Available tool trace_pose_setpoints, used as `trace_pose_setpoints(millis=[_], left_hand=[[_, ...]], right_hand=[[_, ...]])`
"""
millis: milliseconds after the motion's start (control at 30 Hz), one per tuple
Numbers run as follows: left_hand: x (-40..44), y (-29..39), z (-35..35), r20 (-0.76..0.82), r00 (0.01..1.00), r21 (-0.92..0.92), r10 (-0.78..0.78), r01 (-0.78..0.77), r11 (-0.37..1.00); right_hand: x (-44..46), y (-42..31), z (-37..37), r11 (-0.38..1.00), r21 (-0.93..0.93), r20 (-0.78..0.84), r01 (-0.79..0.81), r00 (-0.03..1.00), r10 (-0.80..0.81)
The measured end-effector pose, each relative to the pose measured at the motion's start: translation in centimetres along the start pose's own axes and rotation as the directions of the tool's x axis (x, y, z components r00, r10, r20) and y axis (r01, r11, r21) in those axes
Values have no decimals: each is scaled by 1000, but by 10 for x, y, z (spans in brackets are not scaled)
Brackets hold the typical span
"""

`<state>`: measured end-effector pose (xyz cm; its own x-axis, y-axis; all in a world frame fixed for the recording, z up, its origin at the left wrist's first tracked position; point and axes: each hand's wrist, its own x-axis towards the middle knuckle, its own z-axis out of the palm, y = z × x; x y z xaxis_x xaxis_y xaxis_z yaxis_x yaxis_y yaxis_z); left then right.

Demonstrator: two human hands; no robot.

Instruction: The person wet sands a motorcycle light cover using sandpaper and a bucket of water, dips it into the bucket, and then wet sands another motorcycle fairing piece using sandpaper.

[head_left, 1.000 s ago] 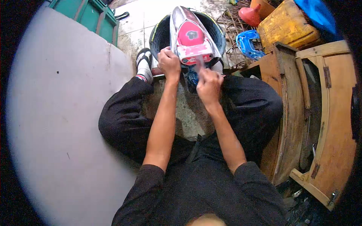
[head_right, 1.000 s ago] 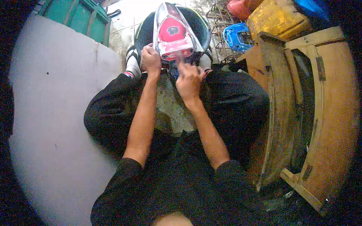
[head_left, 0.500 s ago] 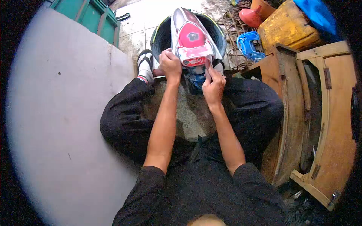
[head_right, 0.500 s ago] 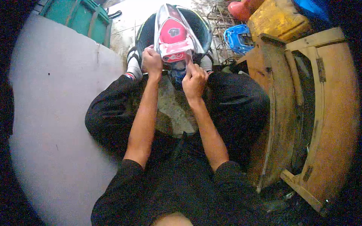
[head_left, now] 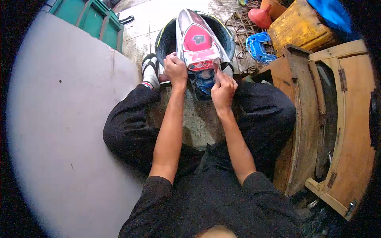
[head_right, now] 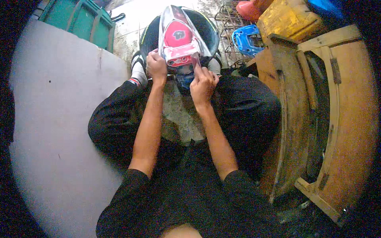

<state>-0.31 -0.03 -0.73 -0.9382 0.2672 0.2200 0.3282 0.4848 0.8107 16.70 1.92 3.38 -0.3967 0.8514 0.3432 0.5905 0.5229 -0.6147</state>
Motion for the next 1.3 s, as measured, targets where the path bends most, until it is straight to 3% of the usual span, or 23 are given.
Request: trace_pose_setpoints(millis=[133,167,267,300,567,733,800,867,933,1000,1067,1133,1200,1267,1300], left_hand=[[-1,3,3,-16,999,-35,30,-31,999],[-1,2,3,-7,1000,-20,17,-17,1000],[-1,1,-1,-17,1000,-10,16,-16,1000],[-1,1,-2,-18,1000,-11,16,-16,1000],[-1,2,-3,-12,1000,-7,5,-5,1000],[0,-1,1,-13,999,-53,31,-31,998],[-1,0,-1,-17,999,-41,33,-33,999],[-1,4,0,-19,999,-39,31,-31,999],[0,5,0,-27,999,-40,30,-31,999],[-1,2,-1,-38,998,-31,44,-45,999],[1,0,1,-36,999,-39,35,-36,999],[-1,2,5,-35,999,-53,23,-25,998],[0,-1,2,-48,998,-58,50,-52,997],[1,-3,-2,-51,998,-44,41,-43,998],[1,-1,-1,-47,998,-45,32,-34,998]], right_hand=[[-5,-8,-1,984,-49,10,170,985,-170],[-2,-6,-5,997,-57,35,53,998,-51],[3,4,2,1000,5,-31,-7,999,8],[0,3,1,997,-25,13,71,997,-70],[0,0,-3,988,-76,6,136,991,-136],[1,-1,-3,1000,-11,-14,-30,999,29],[-3,-5,-4,983,-64,58,172,984,-168],[-1,-8,-8,984,-76,80,164,984,-158],[5,-4,-9,996,15,8,-90,996,90],[3,0,-3,998,-46,-8,-54,999,54],[-3,-1,-3,985,-73,111,159,982,-150],[-1,-1,-4,984,-69,121,162,981,-153],[5,2,-3,997,-66,-59,42,997,-46],[3,-2,-6,998,-65,11,23,1000,-23],[0,-8,-9,993,-50,87,107,991,-103]])
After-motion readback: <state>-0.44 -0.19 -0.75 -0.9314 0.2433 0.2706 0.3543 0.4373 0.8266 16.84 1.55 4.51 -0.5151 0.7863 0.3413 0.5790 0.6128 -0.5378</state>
